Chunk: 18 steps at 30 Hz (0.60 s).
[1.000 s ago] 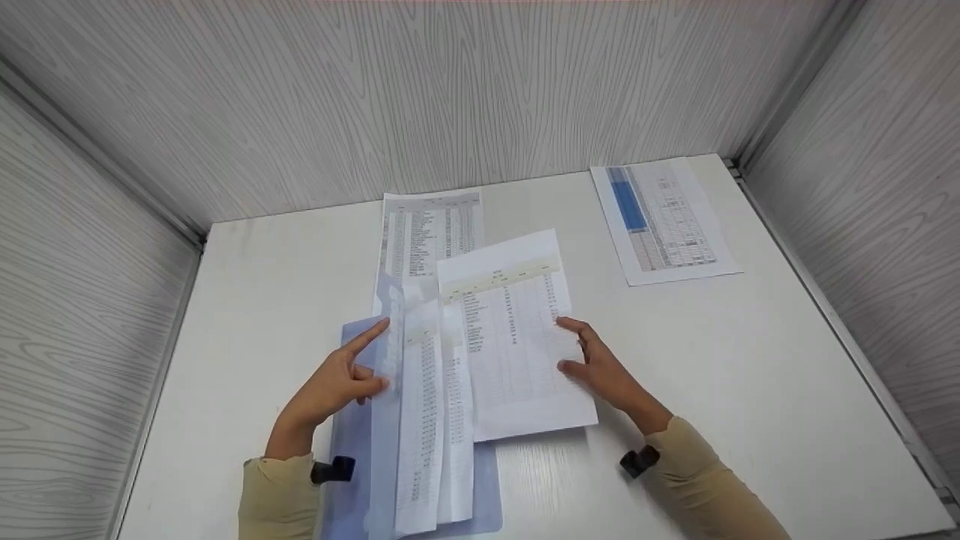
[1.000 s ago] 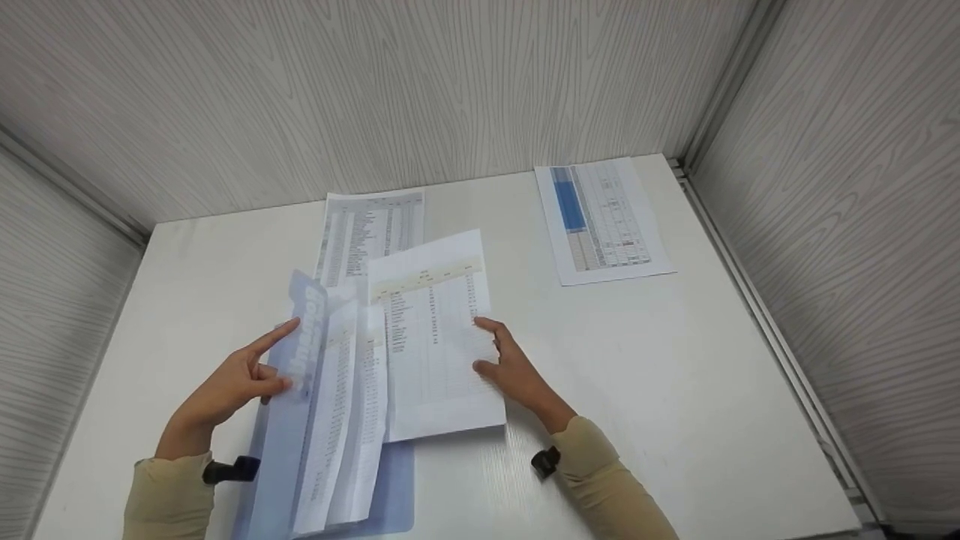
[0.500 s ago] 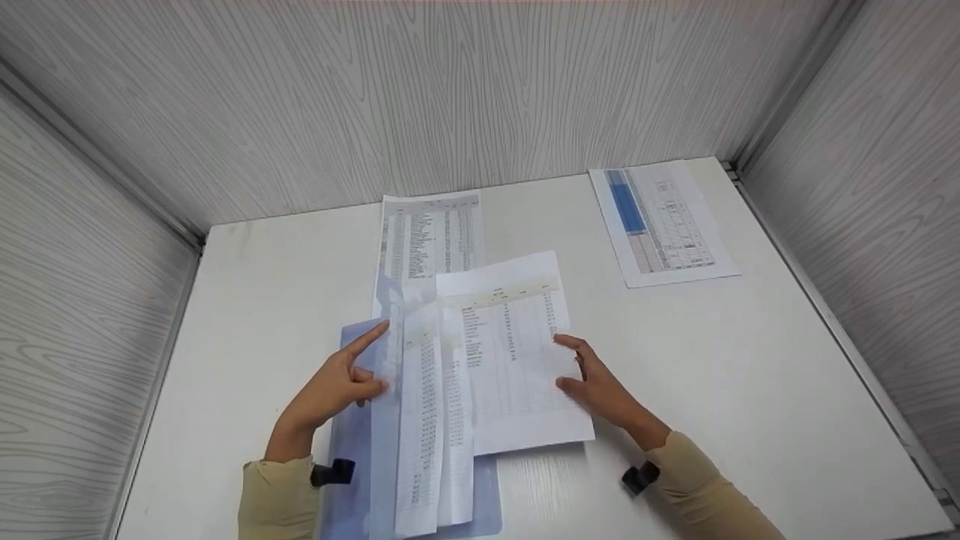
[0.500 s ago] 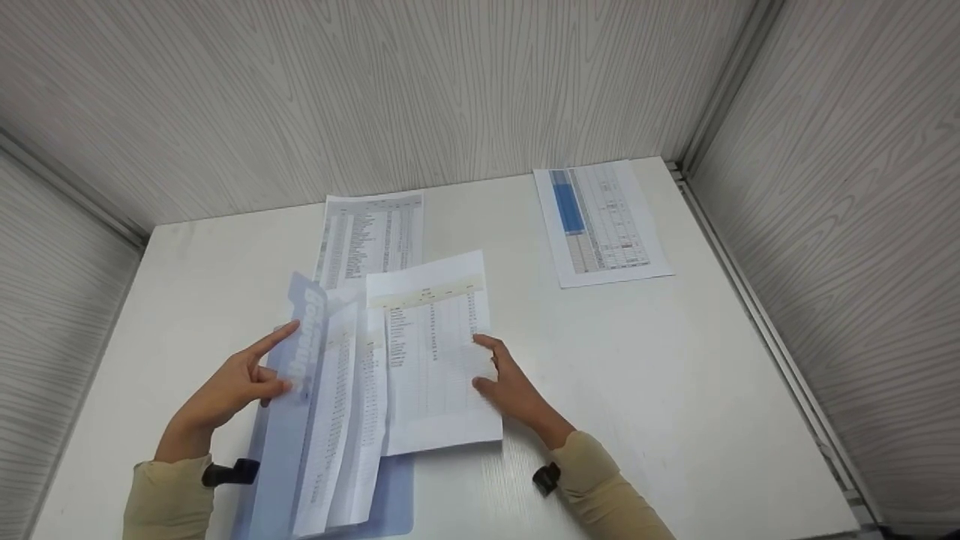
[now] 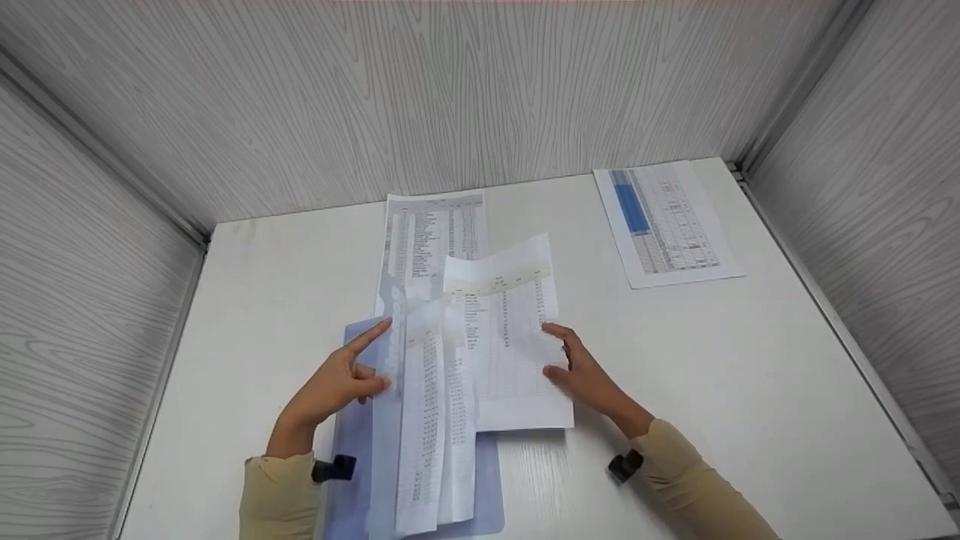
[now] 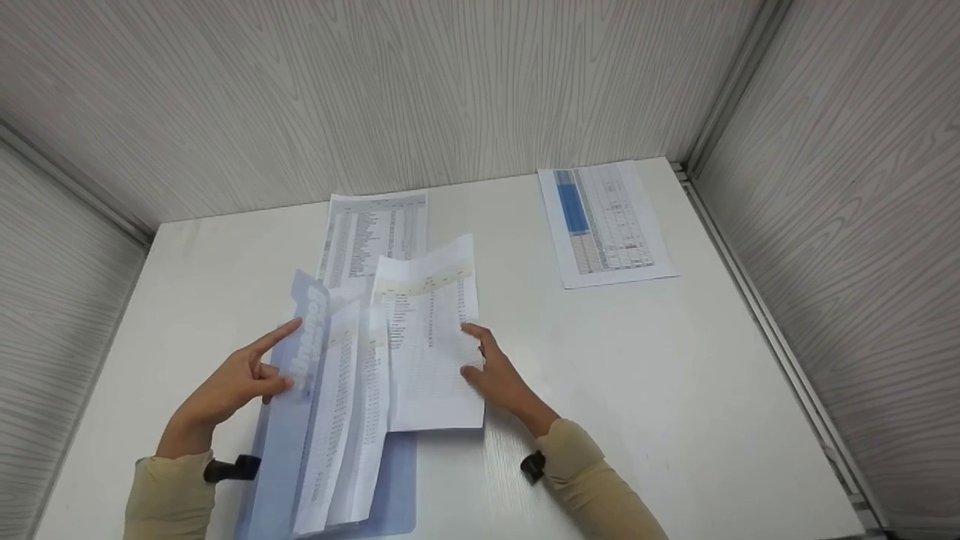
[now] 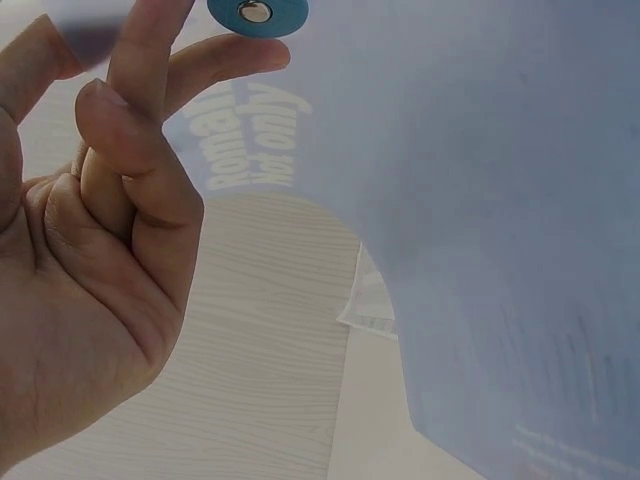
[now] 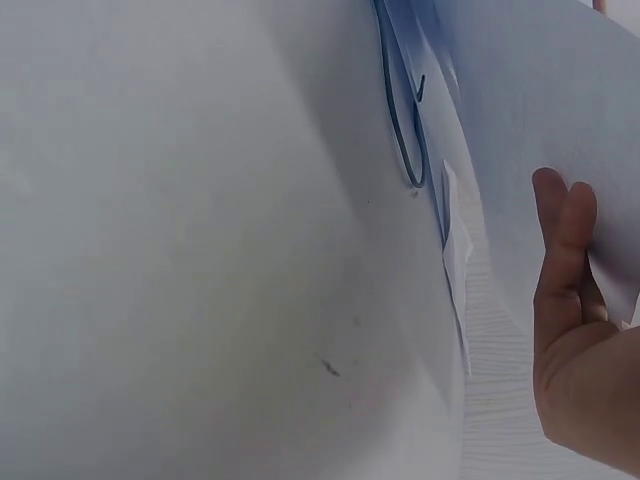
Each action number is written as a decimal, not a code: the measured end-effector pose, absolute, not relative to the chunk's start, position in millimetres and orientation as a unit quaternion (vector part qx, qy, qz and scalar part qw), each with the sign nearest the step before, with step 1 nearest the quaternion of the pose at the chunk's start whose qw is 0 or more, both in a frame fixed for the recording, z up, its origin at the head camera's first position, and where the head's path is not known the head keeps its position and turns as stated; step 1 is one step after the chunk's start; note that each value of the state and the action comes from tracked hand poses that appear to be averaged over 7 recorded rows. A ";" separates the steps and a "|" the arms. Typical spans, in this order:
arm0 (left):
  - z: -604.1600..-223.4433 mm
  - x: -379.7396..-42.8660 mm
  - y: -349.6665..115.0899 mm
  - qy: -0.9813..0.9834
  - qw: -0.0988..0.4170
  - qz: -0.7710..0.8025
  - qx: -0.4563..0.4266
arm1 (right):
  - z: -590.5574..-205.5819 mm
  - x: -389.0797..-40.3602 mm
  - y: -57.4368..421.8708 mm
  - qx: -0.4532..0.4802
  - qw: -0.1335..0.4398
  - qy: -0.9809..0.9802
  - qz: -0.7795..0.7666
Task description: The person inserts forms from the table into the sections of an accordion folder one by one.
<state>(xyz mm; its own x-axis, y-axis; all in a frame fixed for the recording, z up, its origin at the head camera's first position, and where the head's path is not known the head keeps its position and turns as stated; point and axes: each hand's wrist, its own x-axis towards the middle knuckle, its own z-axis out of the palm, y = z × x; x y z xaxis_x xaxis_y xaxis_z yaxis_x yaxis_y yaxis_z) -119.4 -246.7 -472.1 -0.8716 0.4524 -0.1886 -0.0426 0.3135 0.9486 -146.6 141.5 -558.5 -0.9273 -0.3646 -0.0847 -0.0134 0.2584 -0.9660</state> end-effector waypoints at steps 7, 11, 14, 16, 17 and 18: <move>-474.9 -119.2 -245.3 0.783 0.215 0.567 0.138 | -555.7 -142.8 145.9 -0.108 0.141 0.775 -0.606; -474.0 -119.0 -245.3 0.783 0.213 0.567 0.139 | -552.0 -137.6 150.3 -0.111 0.151 0.776 -0.602; -472.4 -119.1 -245.2 0.785 0.211 0.566 0.137 | -549.9 -133.7 153.5 -0.110 0.162 0.771 -0.606; -471.9 -119.2 -244.9 0.787 0.212 0.563 0.135 | -548.8 -131.3 155.7 -0.108 0.169 0.765 -0.612; -472.1 -119.2 -244.7 0.789 0.212 0.561 0.135 | -548.4 -130.2 156.8 -0.109 0.171 0.763 -0.614; -472.2 -119.4 -244.4 0.790 0.213 0.559 0.135 | -548.2 -129.1 158.0 -0.112 0.174 0.761 -0.615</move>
